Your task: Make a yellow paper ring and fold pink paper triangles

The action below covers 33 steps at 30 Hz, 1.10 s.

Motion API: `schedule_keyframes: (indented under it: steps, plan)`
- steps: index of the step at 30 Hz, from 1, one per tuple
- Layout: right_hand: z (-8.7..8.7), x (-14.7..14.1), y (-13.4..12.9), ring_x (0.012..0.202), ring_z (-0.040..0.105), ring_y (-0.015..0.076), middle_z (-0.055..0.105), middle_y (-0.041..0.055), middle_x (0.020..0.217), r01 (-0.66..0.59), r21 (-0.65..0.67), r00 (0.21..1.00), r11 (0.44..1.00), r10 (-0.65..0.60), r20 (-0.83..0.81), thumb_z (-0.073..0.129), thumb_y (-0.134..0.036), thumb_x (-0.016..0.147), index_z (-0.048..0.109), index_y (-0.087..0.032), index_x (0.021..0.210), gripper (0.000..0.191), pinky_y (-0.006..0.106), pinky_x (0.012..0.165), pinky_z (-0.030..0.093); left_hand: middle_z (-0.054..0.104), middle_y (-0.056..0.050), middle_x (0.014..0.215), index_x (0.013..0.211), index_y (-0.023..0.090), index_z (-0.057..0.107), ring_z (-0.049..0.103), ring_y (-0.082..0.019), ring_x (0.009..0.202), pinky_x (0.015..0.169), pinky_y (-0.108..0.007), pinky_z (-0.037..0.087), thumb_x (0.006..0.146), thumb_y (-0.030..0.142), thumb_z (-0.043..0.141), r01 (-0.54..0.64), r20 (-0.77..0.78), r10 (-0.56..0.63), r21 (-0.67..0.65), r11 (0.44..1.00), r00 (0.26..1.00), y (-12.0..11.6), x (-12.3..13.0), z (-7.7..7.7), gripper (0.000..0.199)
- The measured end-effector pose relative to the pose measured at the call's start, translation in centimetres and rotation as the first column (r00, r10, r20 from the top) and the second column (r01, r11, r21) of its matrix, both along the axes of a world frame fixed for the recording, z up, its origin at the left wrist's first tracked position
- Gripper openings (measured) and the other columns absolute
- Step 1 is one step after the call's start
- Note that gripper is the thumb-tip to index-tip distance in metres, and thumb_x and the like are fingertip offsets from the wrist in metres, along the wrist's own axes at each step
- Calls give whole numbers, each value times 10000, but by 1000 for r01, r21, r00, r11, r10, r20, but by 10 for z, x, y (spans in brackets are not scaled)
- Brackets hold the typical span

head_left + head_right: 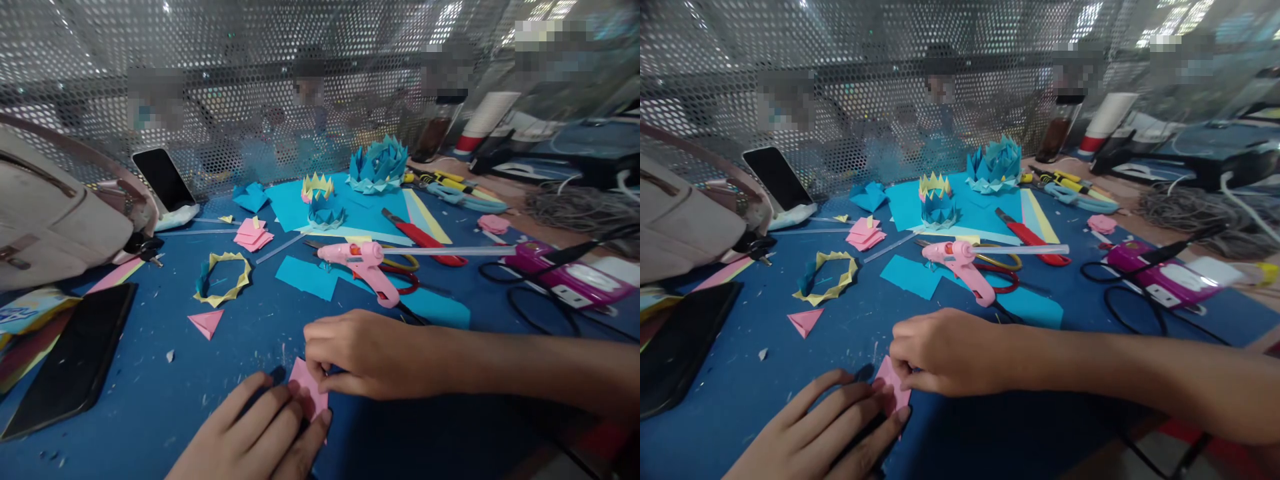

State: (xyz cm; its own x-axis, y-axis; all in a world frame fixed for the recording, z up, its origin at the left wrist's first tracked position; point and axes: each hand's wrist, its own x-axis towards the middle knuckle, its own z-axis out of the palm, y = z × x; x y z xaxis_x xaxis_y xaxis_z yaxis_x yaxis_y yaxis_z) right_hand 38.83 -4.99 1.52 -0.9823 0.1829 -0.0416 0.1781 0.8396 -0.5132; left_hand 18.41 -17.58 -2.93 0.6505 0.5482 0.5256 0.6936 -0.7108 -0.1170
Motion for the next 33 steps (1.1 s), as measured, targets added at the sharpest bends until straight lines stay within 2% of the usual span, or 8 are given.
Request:
schedule_keyframes:
  steps: [7,15,18,22,28,33]
  plan:
    - [-6,1,-3,769,507,151,567,8,863,-46,174,999,984,47,0,610,-276,974,616,-157,899,140,264,664,391,740,56,925,1108,276,732,622,-130,937,1173,-330,242,1059,318,421,-2,13,2,6,1000,1000,0,0,-2,319]
    - [-6,1,-3,755,498,154,568,19,867,-54,186,999,981,52,11,583,-272,989,611,-151,905,150,257,658,377,738,46,933,1078,275,740,625,-144,933,1178,-335,238,1037,345,467,29,61,-27,-48,998,998,0,-1,-3,285]
    - [-6,2,-3,752,494,149,564,16,865,-54,181,998,982,56,-5,583,-272,988,606,-149,902,152,252,659,380,738,42,952,1134,272,726,628,-142,941,1171,-330,250,1039,336,463,28,49,-24,-68,997,998,0,-3,-2,287]
    - [-7,2,-2,753,493,145,565,13,864,-60,184,998,981,64,-17,567,-275,998,602,-150,903,161,250,662,380,737,38,1013,1220,310,687,640,-140,991,1173,-354,254,1025,321,505,23,17,-23,-40,999,1000,0,-4,-2,267]
    - [-7,2,-2,763,495,143,567,12,867,-57,195,998,979,64,-26,561,-272,1000,603,-151,898,164,252,666,388,736,44,1010,1207,331,692,640,-125,1008,1207,-364,209,1022,236,491,34,-20,-34,-5,999,999,-1,-7,-4,289]
    - [-6,2,-3,759,494,145,566,18,877,-61,197,998,979,63,-4,536,-276,1011,597,-149,907,175,256,662,387,744,41,982,1157,335,719,643,-128,982,1217,-374,198,1024,234,481,29,1,-29,4,1000,1000,-2,-7,-2,290]
